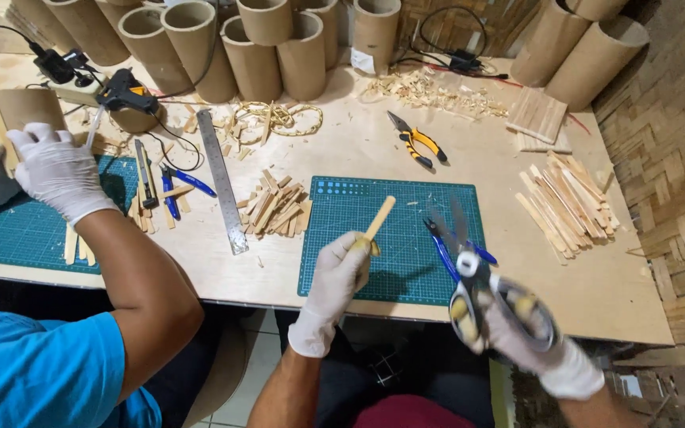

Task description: Assembling a structure from wooden sticks using glue and cutting tools

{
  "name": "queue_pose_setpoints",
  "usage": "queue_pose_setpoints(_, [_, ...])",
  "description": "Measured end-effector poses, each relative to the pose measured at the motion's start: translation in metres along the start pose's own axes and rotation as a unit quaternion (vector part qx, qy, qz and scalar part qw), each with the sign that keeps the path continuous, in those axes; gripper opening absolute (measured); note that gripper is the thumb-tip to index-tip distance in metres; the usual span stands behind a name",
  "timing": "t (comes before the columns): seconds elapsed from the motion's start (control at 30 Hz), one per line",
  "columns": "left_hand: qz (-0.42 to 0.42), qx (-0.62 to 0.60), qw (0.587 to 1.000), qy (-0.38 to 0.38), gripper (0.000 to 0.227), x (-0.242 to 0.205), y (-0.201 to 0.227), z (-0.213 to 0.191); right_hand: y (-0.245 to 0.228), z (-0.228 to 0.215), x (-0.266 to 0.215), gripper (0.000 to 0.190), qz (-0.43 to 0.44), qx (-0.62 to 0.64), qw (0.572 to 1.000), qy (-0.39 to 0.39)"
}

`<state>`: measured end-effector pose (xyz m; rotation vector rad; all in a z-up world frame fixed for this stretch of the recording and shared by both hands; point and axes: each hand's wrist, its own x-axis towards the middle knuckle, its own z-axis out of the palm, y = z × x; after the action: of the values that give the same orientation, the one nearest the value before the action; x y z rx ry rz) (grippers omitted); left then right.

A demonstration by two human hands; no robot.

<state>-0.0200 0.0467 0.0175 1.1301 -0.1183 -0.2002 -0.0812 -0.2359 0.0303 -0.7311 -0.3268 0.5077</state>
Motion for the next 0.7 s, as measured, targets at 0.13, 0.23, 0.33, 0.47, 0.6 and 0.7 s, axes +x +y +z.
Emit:
queue_pose_setpoints(0.13, [-0.048, 0.046, 0.997, 0.033, 0.024, -0.015, 0.009, 0.006, 0.013, -0.005, -0.028, 0.097, 0.133, -0.192, 0.972, 0.017])
queue_pose_setpoints(0.23, [-0.063, 0.037, 0.997, 0.001, 0.023, -0.018, 0.009, 0.008, 0.01, 0.004, -0.022, 0.112, 0.266, -0.336, 0.897, 0.106])
queue_pose_setpoints(0.33, [-0.076, 0.046, 0.996, -0.023, 0.024, -0.017, 0.005, 0.01, 0.006, 0.019, -0.015, 0.093, 0.283, -0.316, 0.892, 0.155])
queue_pose_setpoints(0.47, [-0.07, 0.077, 0.991, -0.09, 0.026, -0.013, 0.001, 0.01, 0.0, 0.031, -0.004, 0.063, 0.314, -0.315, 0.879, 0.173])
queue_pose_setpoints(0.6, [-0.068, 0.132, 0.984, -0.101, 0.026, -0.011, 0.002, 0.012, -0.002, 0.026, 0.002, 0.078, 0.287, -0.349, 0.884, 0.119])
queue_pose_setpoints(0.7, [-0.077, 0.123, 0.984, -0.098, 0.025, -0.011, -0.001, 0.012, -0.008, 0.034, 0.005, 0.064, 0.322, -0.315, 0.879, 0.159])
